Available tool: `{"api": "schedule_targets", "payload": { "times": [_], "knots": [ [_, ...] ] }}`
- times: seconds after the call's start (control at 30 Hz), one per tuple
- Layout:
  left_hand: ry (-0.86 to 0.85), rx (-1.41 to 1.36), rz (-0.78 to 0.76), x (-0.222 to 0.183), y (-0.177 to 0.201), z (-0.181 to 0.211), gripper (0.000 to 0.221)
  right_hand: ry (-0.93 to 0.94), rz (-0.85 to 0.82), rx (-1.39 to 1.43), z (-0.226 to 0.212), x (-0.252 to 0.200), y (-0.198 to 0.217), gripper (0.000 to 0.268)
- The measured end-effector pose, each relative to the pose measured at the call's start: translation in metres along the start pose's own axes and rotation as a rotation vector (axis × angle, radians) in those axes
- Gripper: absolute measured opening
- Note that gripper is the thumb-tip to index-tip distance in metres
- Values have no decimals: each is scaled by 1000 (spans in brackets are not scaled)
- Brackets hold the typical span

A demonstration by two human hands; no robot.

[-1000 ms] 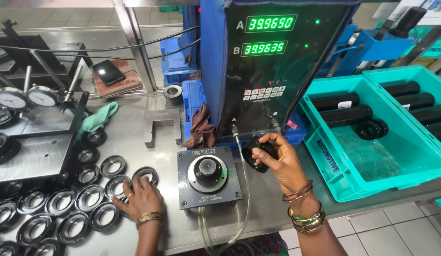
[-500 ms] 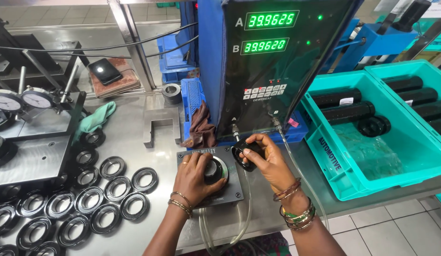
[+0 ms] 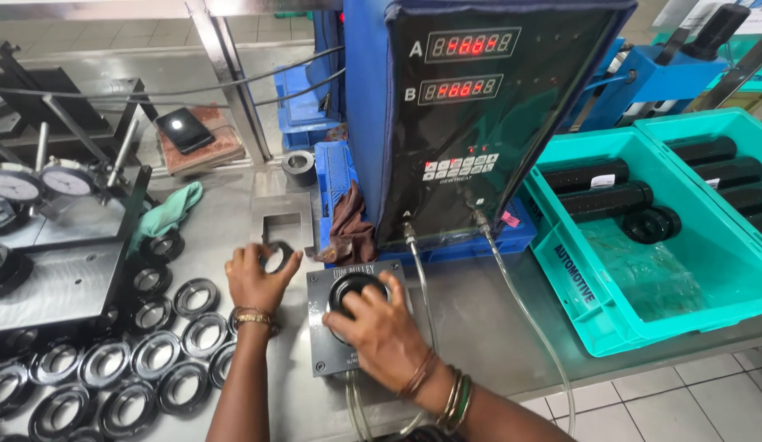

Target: The recorder is measuring the thickness or diameter of circular metal components using a digital measurement gauge and sorting them.

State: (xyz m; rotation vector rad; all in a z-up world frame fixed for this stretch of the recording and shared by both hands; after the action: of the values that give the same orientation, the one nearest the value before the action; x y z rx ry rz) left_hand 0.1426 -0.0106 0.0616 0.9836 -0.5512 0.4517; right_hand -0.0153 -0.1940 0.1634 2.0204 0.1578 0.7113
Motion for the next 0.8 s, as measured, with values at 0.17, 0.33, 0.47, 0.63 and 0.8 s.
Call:
{"api": "schedule_targets", "payload": {
  "times": [0.17,0.33,0.47,0.63,0.8],
  "knots": [
    [-48,159,-339,-21,-63,-31,48,34,8,91,2,-1,4,38],
    [-152,305,-382,-22,-89,-24,34,-113,121,480,29,-5,8,25],
    [-73,410,-350,-14,-109,-33,25,-456,275,1013,91,-19,-1,26],
    [-59,542,-290,-17,-123,-40,36,-520,338,1325,90,-31,12,29],
    [-42,553,-468,-48,-49,-10,48,-577,326,1378,90,-44,21,29]
  ]
}}
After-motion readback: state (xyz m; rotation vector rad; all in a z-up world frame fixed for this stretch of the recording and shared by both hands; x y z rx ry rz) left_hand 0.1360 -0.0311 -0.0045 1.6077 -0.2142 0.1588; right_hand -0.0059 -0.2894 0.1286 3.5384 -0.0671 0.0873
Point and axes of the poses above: each hand's wrist, its own x-axis towards the middle knuckle, its own y-axis out of the back of the hand, z = x × y, the point moved 5 cm from there along x, towards the middle knuckle, and after that the axes turned 11 degrees about x, right-handed, at the moved point
